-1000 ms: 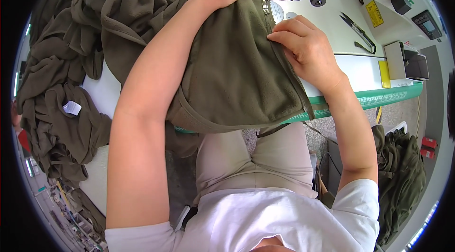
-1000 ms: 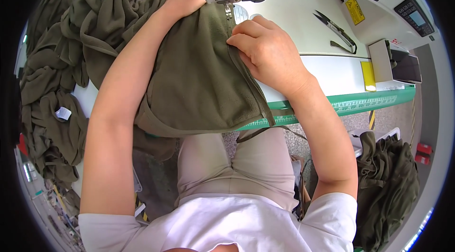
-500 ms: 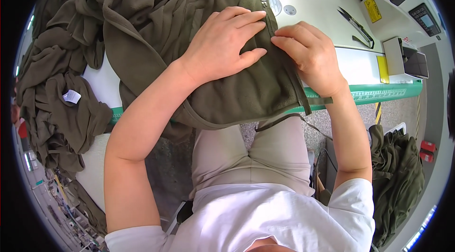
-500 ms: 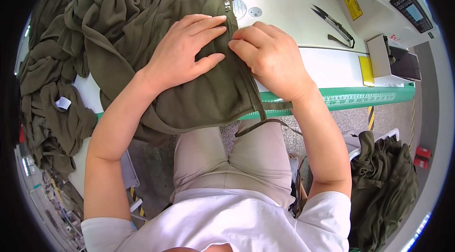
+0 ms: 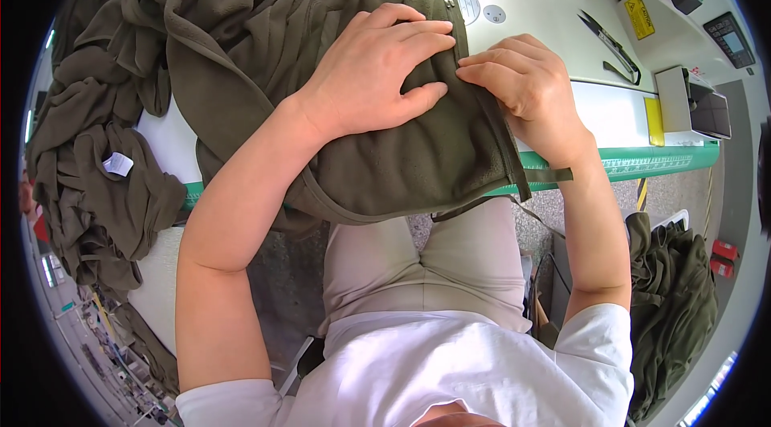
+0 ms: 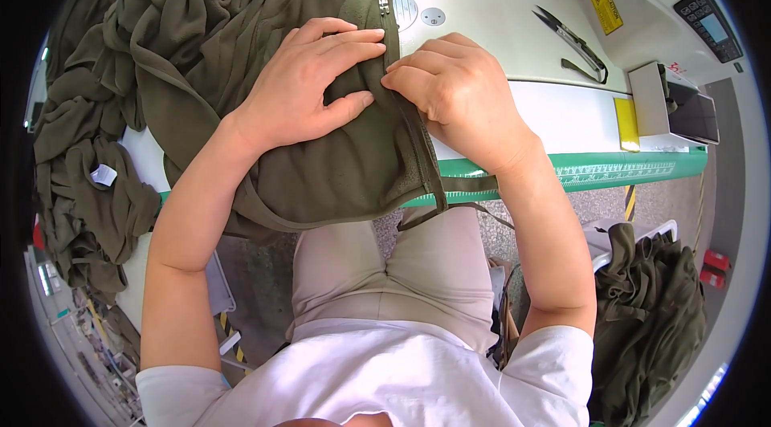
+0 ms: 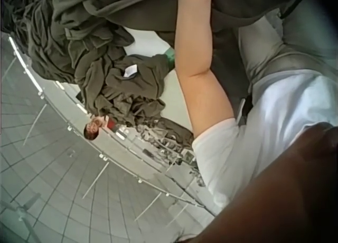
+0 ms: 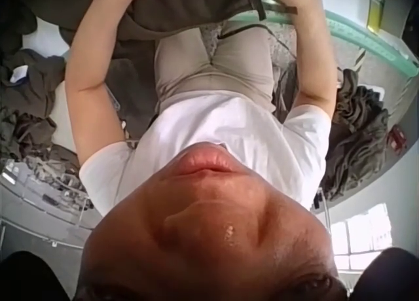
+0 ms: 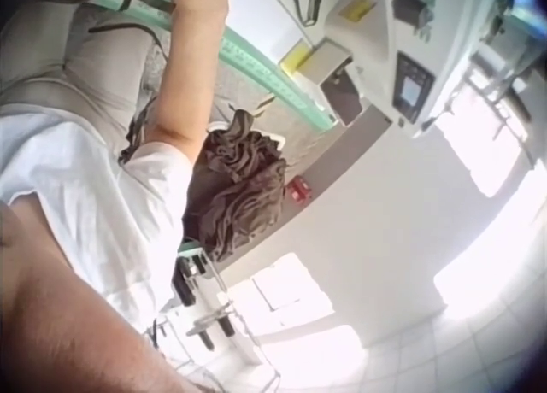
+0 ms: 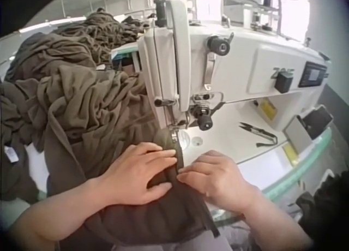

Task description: Trimming loose threads from a green garment using thread snips.

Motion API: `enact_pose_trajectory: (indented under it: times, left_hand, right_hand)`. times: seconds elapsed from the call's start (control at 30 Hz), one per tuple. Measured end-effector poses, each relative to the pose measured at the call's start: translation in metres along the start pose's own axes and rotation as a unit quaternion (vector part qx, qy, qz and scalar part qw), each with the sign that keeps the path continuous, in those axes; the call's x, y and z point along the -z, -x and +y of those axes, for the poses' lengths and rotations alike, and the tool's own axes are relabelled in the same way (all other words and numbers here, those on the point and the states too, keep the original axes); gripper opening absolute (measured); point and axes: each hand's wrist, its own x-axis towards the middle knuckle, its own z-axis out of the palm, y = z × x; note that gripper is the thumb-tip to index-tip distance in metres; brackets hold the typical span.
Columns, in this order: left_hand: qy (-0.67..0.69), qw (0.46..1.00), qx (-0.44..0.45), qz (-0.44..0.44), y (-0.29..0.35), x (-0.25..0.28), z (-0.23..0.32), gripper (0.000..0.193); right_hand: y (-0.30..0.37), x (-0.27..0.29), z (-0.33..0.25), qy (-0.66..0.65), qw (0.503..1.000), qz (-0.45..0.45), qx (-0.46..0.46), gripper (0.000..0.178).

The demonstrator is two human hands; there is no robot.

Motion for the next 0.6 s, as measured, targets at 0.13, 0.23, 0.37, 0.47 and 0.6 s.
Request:
enact_pose_trajectory:
  times: [0.13, 0.23, 0.37, 0.47, 0.6]
  left_hand:
    - [-0.005, 1.0, 0.02, 0.006, 0.0002, -0.0031, 0.0016, 0.052]
    - [-0.017, 0.999, 0.024, 0.015, -0.0001, -0.004, 0.0016, 0.054]
    - [-0.037, 0.999, 0.012, 0.013, -0.0005, -0.0052, -0.0009, 0.054]
    - [-0.047, 0.999, 0.003, 0.028, -0.0012, -0.006, -0.0034, 0.051]
    - [-0.042, 0.999, 0.008, 0.027, -0.0015, -0.0061, -0.0033, 0.051]
  right_hand:
    - [-0.002, 0.0011, 0.0014, -0.021, 0.999, -0.029, -0.011, 0.022]
    - [-0.0026, 0.0006, 0.0007, -0.024, 0.999, -0.028, -0.016, 0.021]
    - [-0.0028, 0.0009, 0.0, -0.015, 0.999, -0.032, -0.017, 0.02]
    - [-0.0025, -0.002, 0.0005, -0.028, 0.999, -0.009, -0.012, 0.02]
    - [-0.0027, -0.001, -0.0009, -0.027, 0.999, -0.022, -0.02, 0.02]
